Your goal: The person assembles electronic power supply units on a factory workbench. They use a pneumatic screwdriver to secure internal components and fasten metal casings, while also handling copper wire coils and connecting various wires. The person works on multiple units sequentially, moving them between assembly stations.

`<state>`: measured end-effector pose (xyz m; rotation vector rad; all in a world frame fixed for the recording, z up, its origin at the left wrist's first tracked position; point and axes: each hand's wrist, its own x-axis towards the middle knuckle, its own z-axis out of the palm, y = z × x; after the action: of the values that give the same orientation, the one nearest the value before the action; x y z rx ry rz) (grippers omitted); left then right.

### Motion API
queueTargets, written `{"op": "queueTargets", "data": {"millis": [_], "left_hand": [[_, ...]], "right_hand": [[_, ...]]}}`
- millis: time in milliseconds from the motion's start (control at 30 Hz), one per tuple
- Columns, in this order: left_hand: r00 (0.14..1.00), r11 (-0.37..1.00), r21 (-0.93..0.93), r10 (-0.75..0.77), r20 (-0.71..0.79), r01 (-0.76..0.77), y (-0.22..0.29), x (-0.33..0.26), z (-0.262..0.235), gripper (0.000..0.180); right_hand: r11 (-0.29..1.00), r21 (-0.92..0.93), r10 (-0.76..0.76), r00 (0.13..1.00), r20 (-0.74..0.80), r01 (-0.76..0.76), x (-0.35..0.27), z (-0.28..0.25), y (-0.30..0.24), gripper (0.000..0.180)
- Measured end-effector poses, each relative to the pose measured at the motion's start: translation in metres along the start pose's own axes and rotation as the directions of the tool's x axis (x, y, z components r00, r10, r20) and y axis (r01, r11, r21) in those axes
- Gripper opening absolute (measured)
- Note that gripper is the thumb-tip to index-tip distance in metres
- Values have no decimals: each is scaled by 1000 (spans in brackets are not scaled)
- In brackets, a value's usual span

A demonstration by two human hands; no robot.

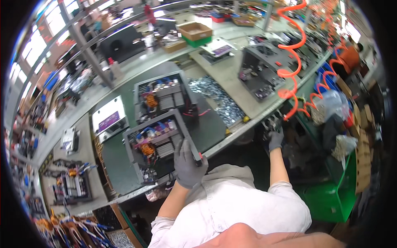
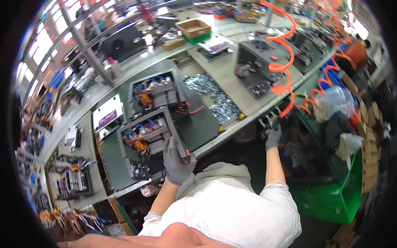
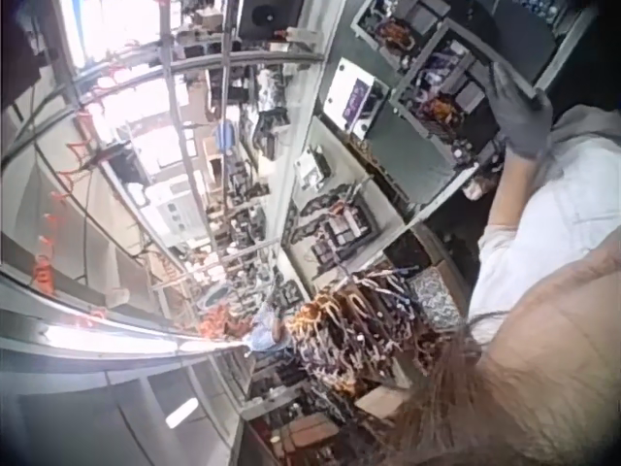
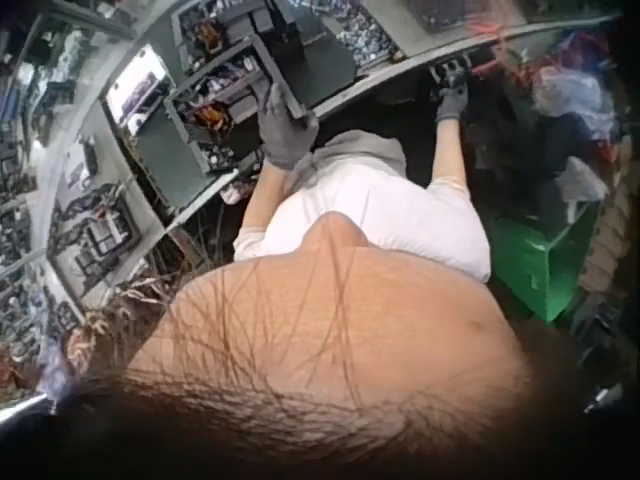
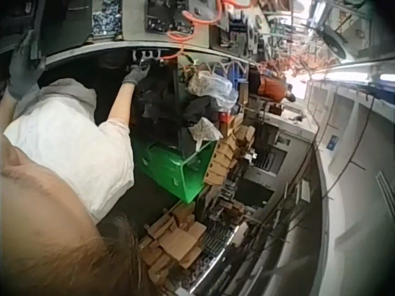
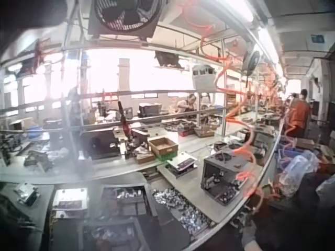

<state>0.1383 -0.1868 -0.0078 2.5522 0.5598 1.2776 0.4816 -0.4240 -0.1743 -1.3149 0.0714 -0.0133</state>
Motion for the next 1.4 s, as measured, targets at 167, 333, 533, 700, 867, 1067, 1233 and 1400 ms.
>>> {"op": "queueTargets", "data": {"millis": [167,333,533,700,867,1067,1233,1400], "left_hand": [[997,991,-132,31,74,-21,-39,-2,-58,67],[922,861,-336,-382,68,382,-86,-57,-141,58],[614,484,-752,-778,-136,447,-107,-90,-178,51],[475,478,-768,-840,-260,426,-96,-74,-171,38],[479,589,-660,-795,-372,466,-113,-55,-196,21],[886,928,-57,-368,-283,367,-89,33,-186,21],[993,901,423,51,105,-91,-34,64,-102,28],[965,888,450,193,-178,-94,-46,56,-74,25]], "right_hand": [[917,324,235,971,34,-233,56,-88,146,53],[995,9,-93,855,509,103,-145,97,-37,27],[356,160,-759,186,624,921,-153,286,-126,29],[271,430,-551,-228,803,861,-134,358,-125,20],[670,332,-399,-55,915,665,-141,344,-130,12],[925,197,-73,357,931,-325,-76,289,-108,26],[906,151,31,416,909,-396,-42,277,-64,37],[750,-145,173,-20,985,-646,-100,286,-61,71]]}}
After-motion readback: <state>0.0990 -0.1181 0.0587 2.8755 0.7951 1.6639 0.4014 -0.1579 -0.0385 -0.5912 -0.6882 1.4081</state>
